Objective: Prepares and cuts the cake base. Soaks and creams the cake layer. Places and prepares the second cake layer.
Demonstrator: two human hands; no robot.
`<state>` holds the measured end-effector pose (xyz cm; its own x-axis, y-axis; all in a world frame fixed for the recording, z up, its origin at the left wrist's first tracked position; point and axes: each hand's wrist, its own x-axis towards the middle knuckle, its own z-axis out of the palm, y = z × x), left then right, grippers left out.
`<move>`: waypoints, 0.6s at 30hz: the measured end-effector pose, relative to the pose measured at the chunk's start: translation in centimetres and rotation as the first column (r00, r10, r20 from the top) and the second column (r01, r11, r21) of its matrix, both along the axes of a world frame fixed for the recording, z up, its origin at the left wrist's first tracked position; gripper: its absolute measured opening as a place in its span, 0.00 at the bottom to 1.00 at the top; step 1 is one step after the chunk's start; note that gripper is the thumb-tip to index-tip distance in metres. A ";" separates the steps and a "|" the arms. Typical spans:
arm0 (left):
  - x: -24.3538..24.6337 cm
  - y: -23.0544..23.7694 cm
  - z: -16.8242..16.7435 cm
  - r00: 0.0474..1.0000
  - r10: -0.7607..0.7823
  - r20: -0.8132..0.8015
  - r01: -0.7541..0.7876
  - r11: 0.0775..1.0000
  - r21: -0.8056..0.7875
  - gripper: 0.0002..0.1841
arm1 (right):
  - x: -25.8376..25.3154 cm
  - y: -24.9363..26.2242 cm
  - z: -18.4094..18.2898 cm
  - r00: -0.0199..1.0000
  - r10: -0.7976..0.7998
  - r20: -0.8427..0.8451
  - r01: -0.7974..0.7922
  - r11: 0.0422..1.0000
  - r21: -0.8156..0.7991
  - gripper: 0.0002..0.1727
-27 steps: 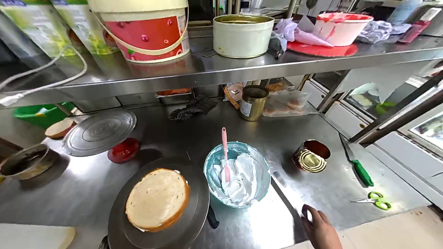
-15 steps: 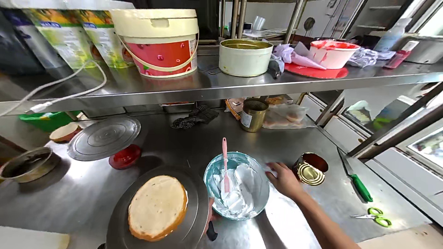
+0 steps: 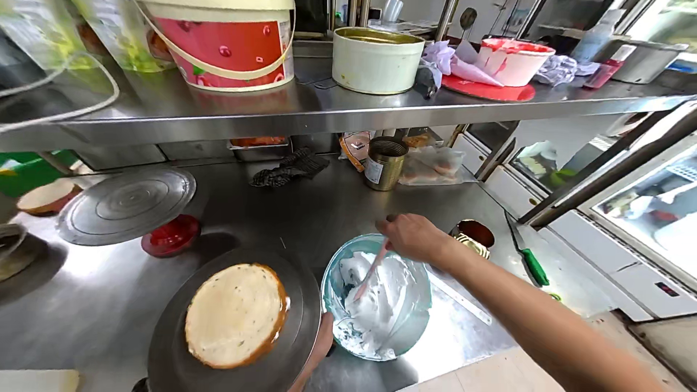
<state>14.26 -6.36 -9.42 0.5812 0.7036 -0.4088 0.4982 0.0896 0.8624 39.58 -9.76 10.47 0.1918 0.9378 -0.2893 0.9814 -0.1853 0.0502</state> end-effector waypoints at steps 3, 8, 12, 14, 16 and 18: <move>0.6 0.0 -0.8 0.996 0.023 0.083 -0.023 1.000 0.003 0.28 | -4.0 -3.8 0.6 0.999 -0.050 0.008 0.050 0.958 -0.282 0.18; 0.9 0.1 0.1 1.000 -0.014 0.010 0.014 0.999 0.041 0.27 | -4.1 -10.6 -0.2 0.995 -0.039 0.092 0.058 0.975 -0.212 0.16; 0.7 -0.1 -0.3 1.000 -0.014 0.003 0.014 0.999 0.052 0.25 | 2.6 -16.2 -4.0 0.936 -0.209 0.284 0.118 0.944 0.307 0.15; 0.7 -0.7 -0.7 0.997 0.014 0.074 -0.018 0.998 0.052 0.25 | 3.0 -17.8 -7.9 0.900 -0.408 0.156 0.390 0.911 0.131 0.19; 0.7 -1.3 -0.3 0.996 0.027 0.089 -0.034 0.996 0.079 0.26 | 0.5 -19.0 -12.1 0.873 -0.486 -0.039 0.478 0.869 -0.125 0.23; 0.5 -1.6 0.6 0.998 0.022 0.062 -0.029 0.993 0.116 0.26 | -2.3 -20.4 -13.9 0.891 -0.418 -0.180 0.378 0.900 -0.217 0.22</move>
<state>14.72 -7.95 -8.83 0.5837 0.7594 -0.2874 0.4438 -0.0019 0.8961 37.24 -30.15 -3.39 0.4524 0.7278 -0.5153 0.8167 -0.5703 -0.0885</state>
